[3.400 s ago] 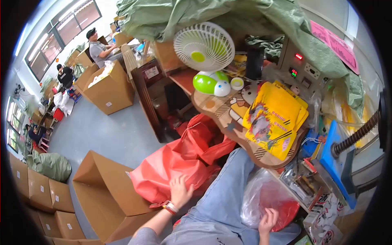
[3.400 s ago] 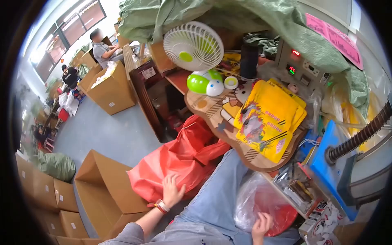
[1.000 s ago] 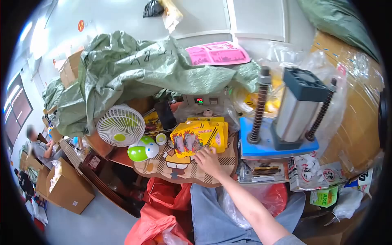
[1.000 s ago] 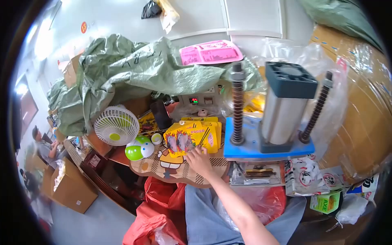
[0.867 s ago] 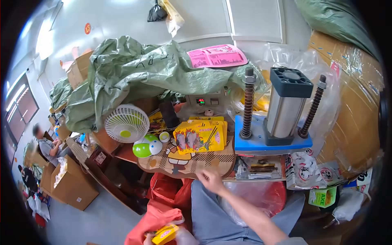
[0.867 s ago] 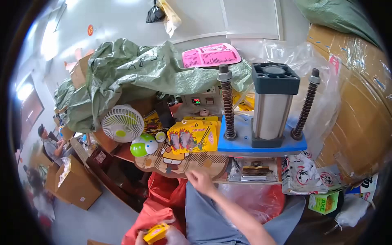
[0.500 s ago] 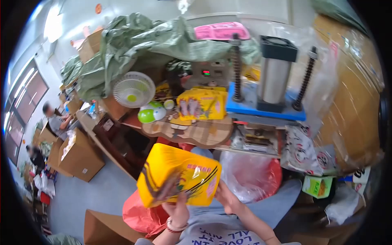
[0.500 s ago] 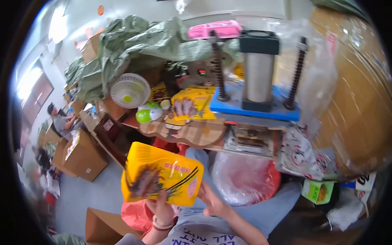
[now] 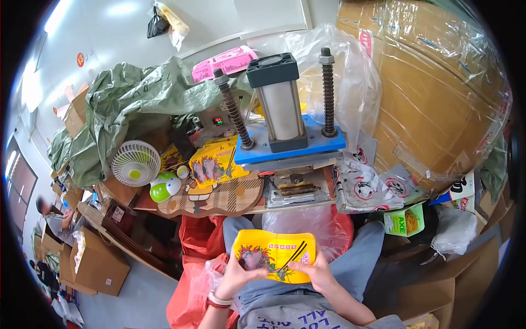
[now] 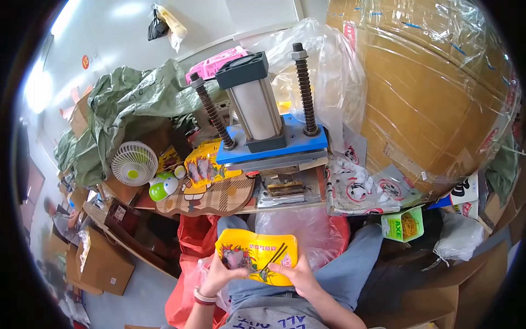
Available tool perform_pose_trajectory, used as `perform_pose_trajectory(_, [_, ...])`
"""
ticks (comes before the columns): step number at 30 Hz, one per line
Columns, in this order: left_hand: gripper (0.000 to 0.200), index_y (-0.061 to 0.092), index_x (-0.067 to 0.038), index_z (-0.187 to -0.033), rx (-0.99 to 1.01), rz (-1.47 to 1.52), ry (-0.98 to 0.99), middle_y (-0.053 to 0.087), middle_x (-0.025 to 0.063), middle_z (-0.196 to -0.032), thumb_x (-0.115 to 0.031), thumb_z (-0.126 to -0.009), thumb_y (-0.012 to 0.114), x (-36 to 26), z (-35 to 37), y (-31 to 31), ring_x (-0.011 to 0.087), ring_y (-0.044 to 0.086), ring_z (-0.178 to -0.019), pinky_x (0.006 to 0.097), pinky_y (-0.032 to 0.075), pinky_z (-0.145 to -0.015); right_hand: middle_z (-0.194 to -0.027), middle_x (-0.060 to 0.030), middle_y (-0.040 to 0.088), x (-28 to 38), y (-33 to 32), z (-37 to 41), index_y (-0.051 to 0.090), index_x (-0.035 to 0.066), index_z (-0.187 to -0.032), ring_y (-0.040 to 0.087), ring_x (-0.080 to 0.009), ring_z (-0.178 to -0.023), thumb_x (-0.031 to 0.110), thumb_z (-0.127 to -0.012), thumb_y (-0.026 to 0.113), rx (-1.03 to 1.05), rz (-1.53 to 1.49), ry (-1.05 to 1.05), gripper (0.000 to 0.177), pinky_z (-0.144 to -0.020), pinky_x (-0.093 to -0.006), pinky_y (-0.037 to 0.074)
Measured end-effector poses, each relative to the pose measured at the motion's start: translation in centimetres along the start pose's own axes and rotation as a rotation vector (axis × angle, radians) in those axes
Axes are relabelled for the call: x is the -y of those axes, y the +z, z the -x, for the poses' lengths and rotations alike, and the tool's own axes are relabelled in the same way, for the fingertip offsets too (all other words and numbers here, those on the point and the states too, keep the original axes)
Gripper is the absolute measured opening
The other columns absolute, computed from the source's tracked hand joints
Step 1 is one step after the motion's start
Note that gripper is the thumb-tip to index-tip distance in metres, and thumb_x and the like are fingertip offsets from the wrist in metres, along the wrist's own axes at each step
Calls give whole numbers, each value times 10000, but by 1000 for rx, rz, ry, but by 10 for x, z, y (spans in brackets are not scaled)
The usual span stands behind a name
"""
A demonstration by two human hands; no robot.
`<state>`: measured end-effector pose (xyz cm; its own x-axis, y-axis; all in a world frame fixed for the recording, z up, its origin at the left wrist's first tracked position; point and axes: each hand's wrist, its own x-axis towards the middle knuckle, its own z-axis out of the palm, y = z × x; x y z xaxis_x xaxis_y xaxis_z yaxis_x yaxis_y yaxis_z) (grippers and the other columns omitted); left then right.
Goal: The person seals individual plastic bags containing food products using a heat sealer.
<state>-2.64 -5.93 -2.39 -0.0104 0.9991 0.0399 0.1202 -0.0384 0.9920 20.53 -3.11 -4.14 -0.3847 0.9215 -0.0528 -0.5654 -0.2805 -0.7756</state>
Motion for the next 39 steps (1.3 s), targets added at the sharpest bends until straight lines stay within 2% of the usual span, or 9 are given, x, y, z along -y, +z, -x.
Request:
perform_pose_trajectory(5, [390,637,-3,-1114,-142,456,-304,697,30,-982,-13,-766,813,6,5,29,109,662,-832,281,556,-757,-1406,-129,527,2,-28,13,417,58,-1431,608,-260,-1168,307,-973,604,127,-872,400,554,-974,-373,510])
perform_pose_trajectory(9, [372,636,10,-1063,-84,212,-290,708,48,-943,-55,-758,839,24,3,32,96,664,-804,257,555,-732,-1282,-175,621,-39,-40,9,556,17,-1318,657,-298,-1079,322,-1002,495,-196,-60,460,443,-929,-438,547])
perform_pose_trajectory(14, [409,635,9,-1073,-11,212,-281,704,35,-895,-67,-737,857,20,-3,21,90,662,-774,240,549,-702,-1139,-151,685,-32,-32,-3,588,5,-1264,697,-269,-936,130,-987,509,-197,-31,509,314,-866,-390,575])
perform_pose_trajectory(18, [331,536,-33,-1077,22,216,-483,642,69,-884,15,-800,710,36,5,8,133,595,-569,233,466,-458,-1073,-60,693,-74,-68,-2,650,25,-1178,660,-139,-943,104,-884,674,215,-47,374,305,-858,-302,532])
perform_pose_trajectory(24, [341,554,-17,-1128,-138,191,-210,636,63,-903,-109,-838,709,30,14,-20,141,577,-600,233,452,-526,-831,-70,601,88,-76,54,623,32,-801,546,-201,-816,345,-864,730,282,-134,-318,337,-764,-328,429])
perform_pose_trajectory(29, [613,467,-27,-1293,-59,7,-328,616,75,-966,-10,-771,790,61,-9,-48,148,600,-692,253,506,-589,-937,-120,683,196,-147,79,672,-1,-925,665,-180,-846,62,-859,633,-976,1276,-107,99,-748,-272,512])
perform_pose_trajectory(34, [774,421,-22,-1341,-87,-13,-296,621,115,-1061,4,-699,853,77,-8,-39,169,639,-834,292,558,-631,-838,-162,614,172,-198,76,653,10,-897,623,-351,-862,90,-881,593,-1082,2106,-494,101,-765,-441,517])
perform_pose_trajectory(37, [782,438,-18,-1322,-87,46,-378,634,115,-1018,51,-666,858,84,5,-53,197,660,-873,310,582,-681,-919,-123,670,169,-67,69,670,37,-987,657,-288,-907,230,-885,683,-691,1547,-225,218,-803,-362,530])
perform_pose_trajectory(39, [701,487,-17,-1251,-58,79,-271,642,103,-995,57,-662,861,80,3,-54,203,657,-855,312,574,-690,-1152,-135,649,136,-22,29,581,24,-1263,615,-299,-1083,321,-871,721,100,1344,-289,511,-934,-386,483])
